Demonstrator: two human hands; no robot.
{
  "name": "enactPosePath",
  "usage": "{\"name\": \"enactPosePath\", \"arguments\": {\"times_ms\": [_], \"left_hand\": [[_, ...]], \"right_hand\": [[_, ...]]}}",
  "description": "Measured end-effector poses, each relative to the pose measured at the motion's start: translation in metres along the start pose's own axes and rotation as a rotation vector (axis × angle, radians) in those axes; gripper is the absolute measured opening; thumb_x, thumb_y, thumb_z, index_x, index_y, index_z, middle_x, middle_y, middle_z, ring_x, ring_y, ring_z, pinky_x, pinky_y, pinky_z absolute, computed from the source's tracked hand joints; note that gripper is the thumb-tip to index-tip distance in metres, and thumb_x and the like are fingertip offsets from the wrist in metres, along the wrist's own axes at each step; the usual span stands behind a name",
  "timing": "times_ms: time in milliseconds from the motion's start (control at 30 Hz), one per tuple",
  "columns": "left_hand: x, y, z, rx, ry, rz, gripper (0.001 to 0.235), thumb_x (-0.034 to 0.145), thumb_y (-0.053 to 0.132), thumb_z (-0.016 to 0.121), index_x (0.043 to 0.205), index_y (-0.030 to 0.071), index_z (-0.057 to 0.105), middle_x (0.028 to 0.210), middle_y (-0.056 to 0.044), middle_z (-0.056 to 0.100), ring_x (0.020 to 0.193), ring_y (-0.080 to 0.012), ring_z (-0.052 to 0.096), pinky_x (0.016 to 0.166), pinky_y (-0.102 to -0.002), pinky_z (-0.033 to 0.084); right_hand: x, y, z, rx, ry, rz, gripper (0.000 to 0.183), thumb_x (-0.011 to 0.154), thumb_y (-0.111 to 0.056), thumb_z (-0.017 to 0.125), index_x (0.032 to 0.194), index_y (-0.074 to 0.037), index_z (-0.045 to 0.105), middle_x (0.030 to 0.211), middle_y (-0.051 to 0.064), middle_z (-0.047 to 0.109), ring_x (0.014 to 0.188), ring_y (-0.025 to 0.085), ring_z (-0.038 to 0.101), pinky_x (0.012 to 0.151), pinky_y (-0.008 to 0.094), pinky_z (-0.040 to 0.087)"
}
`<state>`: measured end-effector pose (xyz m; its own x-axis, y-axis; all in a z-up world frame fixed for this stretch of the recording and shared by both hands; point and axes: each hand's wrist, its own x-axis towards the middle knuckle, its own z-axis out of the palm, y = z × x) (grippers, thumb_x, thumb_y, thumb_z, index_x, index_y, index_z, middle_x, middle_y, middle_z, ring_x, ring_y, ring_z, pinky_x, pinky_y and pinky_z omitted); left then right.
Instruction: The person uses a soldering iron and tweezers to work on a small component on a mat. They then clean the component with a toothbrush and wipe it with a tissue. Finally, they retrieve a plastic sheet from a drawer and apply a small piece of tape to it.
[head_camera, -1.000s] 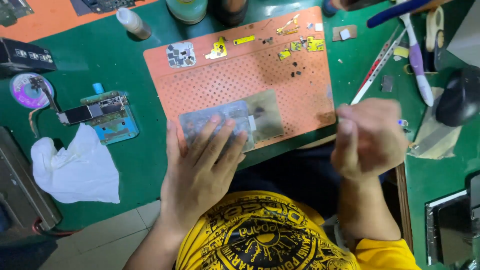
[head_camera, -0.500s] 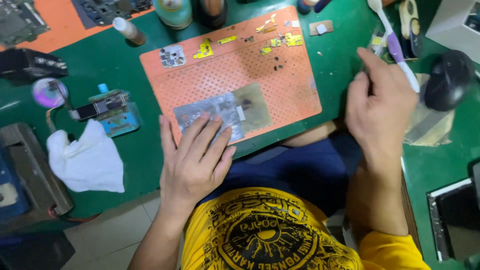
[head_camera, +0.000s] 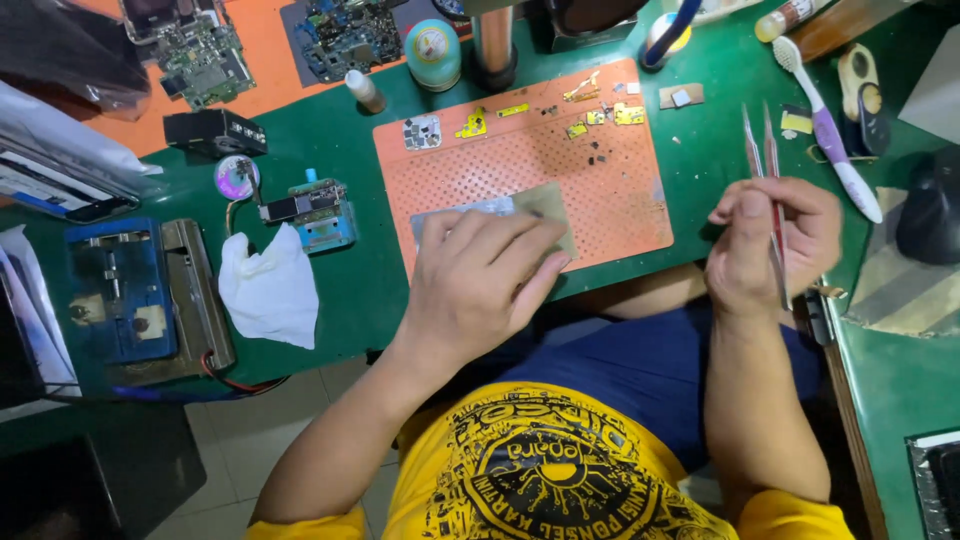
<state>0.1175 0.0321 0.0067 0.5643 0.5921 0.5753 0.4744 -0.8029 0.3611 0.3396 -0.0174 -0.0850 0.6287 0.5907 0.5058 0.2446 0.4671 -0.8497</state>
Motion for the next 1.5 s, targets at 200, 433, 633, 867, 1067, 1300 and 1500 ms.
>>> {"name": "enactPosePath", "arguments": {"times_ms": [200, 433, 633, 867, 1067, 1300, 1500], "left_hand": [[0.045, 0.002, 0.049, 0.071, -0.207, -0.013, 0.024, 0.081, 0.025, 0.055, 0.102, 0.012, 0.054, 0.095, -0.002, 0.058, 0.078, -0.024, 0.055, 0.061, -0.036, 0.034], [0.098, -0.038, 0.14, 0.138, -0.183, -0.172, 0.051, 0.073, 0.026, 0.071, 0.108, 0.005, 0.04, 0.106, -0.016, 0.044, 0.078, -0.0365, 0.05, 0.056, -0.045, 0.043], [0.101, -0.011, 0.106, 0.134, 0.01, -0.025, 0.031, 0.059, 0.005, 0.065, 0.075, 0.006, 0.038, 0.08, -0.01, 0.041, 0.069, -0.0291, 0.043, 0.054, -0.038, 0.039], [0.055, 0.027, 0.081, -0.082, -0.222, 0.028, 0.025, 0.066, 0.021, 0.06, 0.085, 0.011, 0.048, 0.082, -0.008, 0.05, 0.077, -0.03, 0.055, 0.062, -0.039, 0.044], [0.036, 0.034, 0.06, -0.559, -0.228, -0.143, 0.026, 0.08, 0.018, 0.058, 0.106, 0.015, 0.056, 0.089, -0.004, 0.056, 0.077, -0.022, 0.058, 0.065, -0.031, 0.051], [0.04, 0.044, 0.056, -0.74, -0.218, -0.192, 0.026, 0.084, 0.018, 0.053, 0.108, 0.009, 0.053, 0.087, -0.008, 0.052, 0.072, -0.0214, 0.057, 0.062, -0.031, 0.051], [0.039, 0.047, 0.067, -0.738, -0.175, -0.245, 0.024, 0.09, 0.022, 0.038, 0.097, 0.004, 0.052, 0.075, -0.011, 0.048, 0.066, -0.0321, 0.053, 0.058, -0.036, 0.047]], "right_hand": [[0.004, -0.003, -0.001, -0.051, -0.067, 0.101, 0.034, 0.089, -0.02, 0.053, 0.106, 0.007, 0.045, 0.078, 0.021, 0.051, 0.058, 0.02, 0.05, 0.052, 0.025, 0.044], [0.003, 0.001, -0.005, 0.041, -0.078, 0.113, 0.036, 0.09, -0.021, 0.048, 0.113, 0.006, 0.045, 0.099, 0.025, 0.053, 0.067, 0.02, 0.052, 0.058, 0.026, 0.045], [0.005, 0.001, -0.007, 0.13, -0.109, 0.022, 0.034, 0.093, -0.024, 0.044, 0.111, 0.004, 0.046, 0.094, 0.024, 0.053, 0.075, 0.03, 0.057, 0.068, 0.034, 0.051], [0.021, -0.042, 0.001, -0.253, -0.27, -0.108, 0.037, 0.072, -0.012, 0.073, 0.098, 0.009, 0.056, 0.099, 0.022, 0.055, 0.08, 0.029, 0.058, 0.066, 0.034, 0.05], [0.013, -0.052, -0.008, -0.232, -0.388, 0.065, 0.027, 0.068, -0.011, 0.073, 0.091, 0.0, 0.063, 0.09, 0.016, 0.062, 0.078, 0.025, 0.062, 0.067, 0.032, 0.051], [0.003, -0.042, -0.011, -0.039, -0.256, -0.075, 0.024, 0.068, -0.01, 0.072, 0.082, 0.008, 0.061, 0.082, 0.022, 0.06, 0.074, 0.026, 0.061, 0.062, 0.035, 0.049], [0.006, -0.055, -0.001, -0.097, -0.252, -0.281, 0.022, 0.07, -0.008, 0.071, 0.081, 0.008, 0.061, 0.079, 0.023, 0.06, 0.069, 0.034, 0.06, 0.06, 0.039, 0.049]]}}
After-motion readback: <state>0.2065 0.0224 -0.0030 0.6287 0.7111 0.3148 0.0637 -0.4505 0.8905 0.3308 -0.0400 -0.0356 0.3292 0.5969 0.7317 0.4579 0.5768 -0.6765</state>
